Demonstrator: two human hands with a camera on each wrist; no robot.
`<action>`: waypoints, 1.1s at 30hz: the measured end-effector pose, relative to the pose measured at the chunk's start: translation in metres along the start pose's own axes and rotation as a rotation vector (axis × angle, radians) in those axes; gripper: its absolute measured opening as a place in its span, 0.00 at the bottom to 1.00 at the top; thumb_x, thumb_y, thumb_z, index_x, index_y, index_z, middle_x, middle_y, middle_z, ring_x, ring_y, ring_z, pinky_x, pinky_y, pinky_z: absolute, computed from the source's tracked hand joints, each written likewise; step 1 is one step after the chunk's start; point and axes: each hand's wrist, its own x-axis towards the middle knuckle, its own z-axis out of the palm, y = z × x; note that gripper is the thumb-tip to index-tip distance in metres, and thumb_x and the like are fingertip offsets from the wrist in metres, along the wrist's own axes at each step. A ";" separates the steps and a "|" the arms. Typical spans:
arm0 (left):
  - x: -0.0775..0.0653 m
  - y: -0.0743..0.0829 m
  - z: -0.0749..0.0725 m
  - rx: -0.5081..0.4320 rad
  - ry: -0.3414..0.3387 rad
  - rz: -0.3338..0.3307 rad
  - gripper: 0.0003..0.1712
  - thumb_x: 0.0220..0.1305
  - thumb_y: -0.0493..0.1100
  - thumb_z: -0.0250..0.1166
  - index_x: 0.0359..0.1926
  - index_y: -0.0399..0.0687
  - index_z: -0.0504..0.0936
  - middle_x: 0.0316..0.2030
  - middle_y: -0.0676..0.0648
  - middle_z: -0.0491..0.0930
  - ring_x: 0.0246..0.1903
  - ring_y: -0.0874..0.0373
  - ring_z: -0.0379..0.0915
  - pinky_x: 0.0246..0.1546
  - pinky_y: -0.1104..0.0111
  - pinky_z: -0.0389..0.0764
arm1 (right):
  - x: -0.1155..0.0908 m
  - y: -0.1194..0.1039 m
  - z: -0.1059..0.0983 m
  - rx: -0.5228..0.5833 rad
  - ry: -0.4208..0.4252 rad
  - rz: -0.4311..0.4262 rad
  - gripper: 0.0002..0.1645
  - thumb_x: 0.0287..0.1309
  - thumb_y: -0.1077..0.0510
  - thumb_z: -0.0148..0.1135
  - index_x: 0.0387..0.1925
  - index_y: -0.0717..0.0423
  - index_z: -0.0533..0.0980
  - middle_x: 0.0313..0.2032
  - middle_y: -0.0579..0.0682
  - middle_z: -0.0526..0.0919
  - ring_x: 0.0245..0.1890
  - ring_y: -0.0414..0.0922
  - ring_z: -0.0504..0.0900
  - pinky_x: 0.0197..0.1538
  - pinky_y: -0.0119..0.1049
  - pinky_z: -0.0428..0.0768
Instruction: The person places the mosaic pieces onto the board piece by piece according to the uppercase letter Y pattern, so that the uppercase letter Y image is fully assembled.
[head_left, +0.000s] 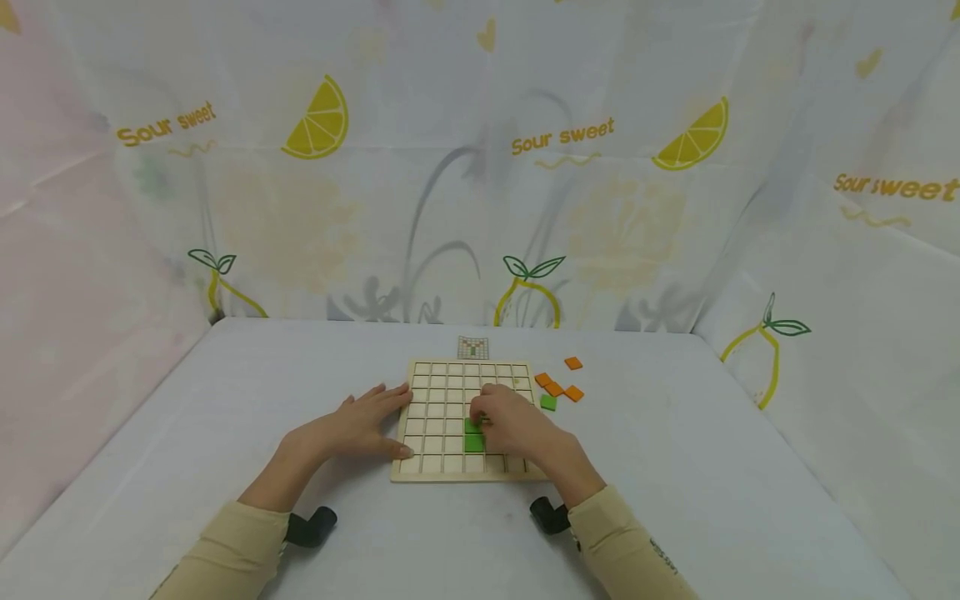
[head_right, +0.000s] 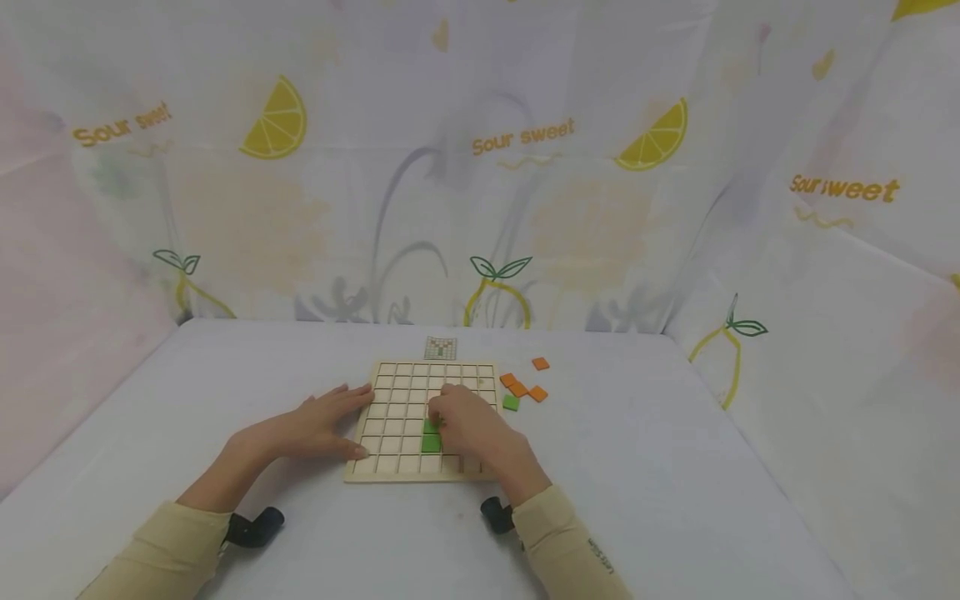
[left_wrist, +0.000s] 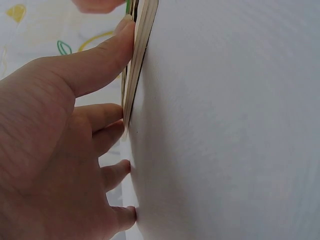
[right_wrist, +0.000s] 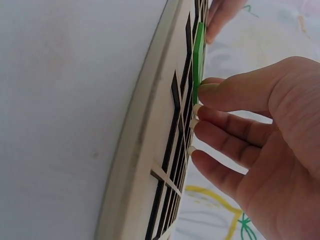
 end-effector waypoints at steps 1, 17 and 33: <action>0.000 0.000 0.000 0.002 0.000 0.001 0.55 0.53 0.62 0.72 0.75 0.44 0.60 0.77 0.42 0.56 0.76 0.33 0.42 0.68 0.27 0.44 | 0.000 0.000 -0.001 0.002 -0.003 0.003 0.10 0.62 0.64 0.60 0.37 0.48 0.83 0.36 0.42 0.76 0.37 0.39 0.72 0.46 0.33 0.76; -0.001 0.001 -0.001 -0.011 0.000 0.002 0.54 0.54 0.61 0.72 0.75 0.44 0.60 0.77 0.42 0.55 0.77 0.33 0.41 0.68 0.28 0.42 | -0.006 0.023 -0.017 0.065 0.047 0.070 0.15 0.60 0.67 0.58 0.47 0.52 0.82 0.43 0.45 0.81 0.42 0.42 0.79 0.45 0.37 0.79; 0.000 -0.001 0.000 -0.004 0.000 0.006 0.55 0.54 0.61 0.72 0.75 0.43 0.60 0.77 0.41 0.55 0.77 0.33 0.42 0.68 0.28 0.43 | -0.011 0.041 -0.028 0.071 0.105 0.135 0.18 0.57 0.67 0.57 0.48 0.54 0.82 0.48 0.48 0.85 0.50 0.47 0.81 0.51 0.45 0.80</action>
